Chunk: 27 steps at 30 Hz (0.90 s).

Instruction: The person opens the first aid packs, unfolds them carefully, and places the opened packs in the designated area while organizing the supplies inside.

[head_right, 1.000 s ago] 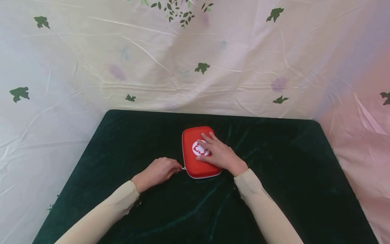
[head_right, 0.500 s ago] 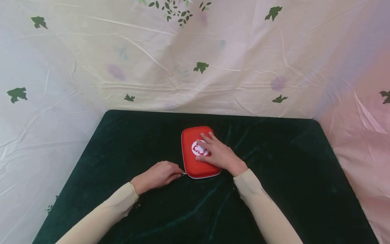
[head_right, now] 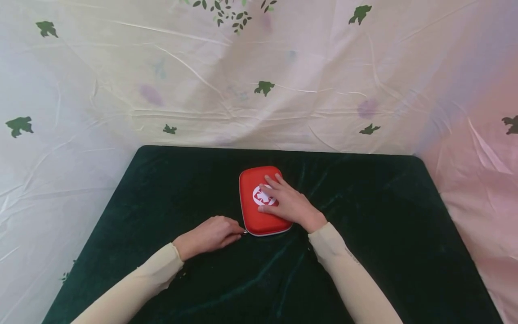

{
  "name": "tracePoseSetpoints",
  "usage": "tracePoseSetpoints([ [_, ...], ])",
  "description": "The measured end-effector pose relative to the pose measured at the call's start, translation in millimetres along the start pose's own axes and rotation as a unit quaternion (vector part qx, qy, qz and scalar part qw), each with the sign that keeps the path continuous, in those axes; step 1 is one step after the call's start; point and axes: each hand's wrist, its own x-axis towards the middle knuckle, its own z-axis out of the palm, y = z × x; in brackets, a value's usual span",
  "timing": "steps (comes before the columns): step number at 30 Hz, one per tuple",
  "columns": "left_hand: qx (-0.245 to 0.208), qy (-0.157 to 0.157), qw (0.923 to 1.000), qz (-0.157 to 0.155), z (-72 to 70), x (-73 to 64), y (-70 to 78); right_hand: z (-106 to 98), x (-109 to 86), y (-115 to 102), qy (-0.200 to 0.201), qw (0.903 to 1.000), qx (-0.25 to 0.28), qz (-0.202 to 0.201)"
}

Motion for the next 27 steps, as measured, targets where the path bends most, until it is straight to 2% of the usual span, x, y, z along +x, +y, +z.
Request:
tracePoseSetpoints([
  [2, -0.005, 0.005, 1.0000, 0.005, 0.5, 0.2, 0.2, -0.6, 1.1, -0.1, -0.002, 1.0000, -0.001, 0.003],
  [4, -0.003, 0.015, 0.9996, 0.022, 8.6, 2.5, -7.9, -1.1, 1.8, -0.4, -0.003, 1.0000, 0.000, 0.006],
  [8, -0.017, 0.024, 0.9988, 0.038, 12.1, 4.5, -9.5, -1.1, 0.7, -1.7, 0.000, 0.9999, -0.001, 0.011],
  [12, -0.038, 0.016, 0.9990, 0.015, 7.9, 4.0, -0.3, 1.2, -1.3, -2.8, -0.001, 0.9999, -0.007, 0.011],
  [15, -0.036, 0.011, 0.9993, 0.001, 7.4, 4.0, 4.4, 2.7, -3.0, -3.3, 0.003, 0.9999, -0.010, 0.009],
  [21, -0.030, 0.006, 0.9995, -0.001, 7.7, 5.3, 9.1, 4.9, -4.8, -2.9, 0.013, 0.9998, -0.006, 0.016],
  [24, -0.035, 0.015, 0.9992, -0.014, 8.8, 5.1, 11.0, 5.8, -4.9, -3.2, 0.015, 0.9997, -0.003, 0.016],
  [27, -0.044, 0.036, 0.9975, -0.041, 10.7, 4.8, 13.0, 4.6, -4.7, -4.2, 0.025, 0.9996, 0.000, 0.012],
])
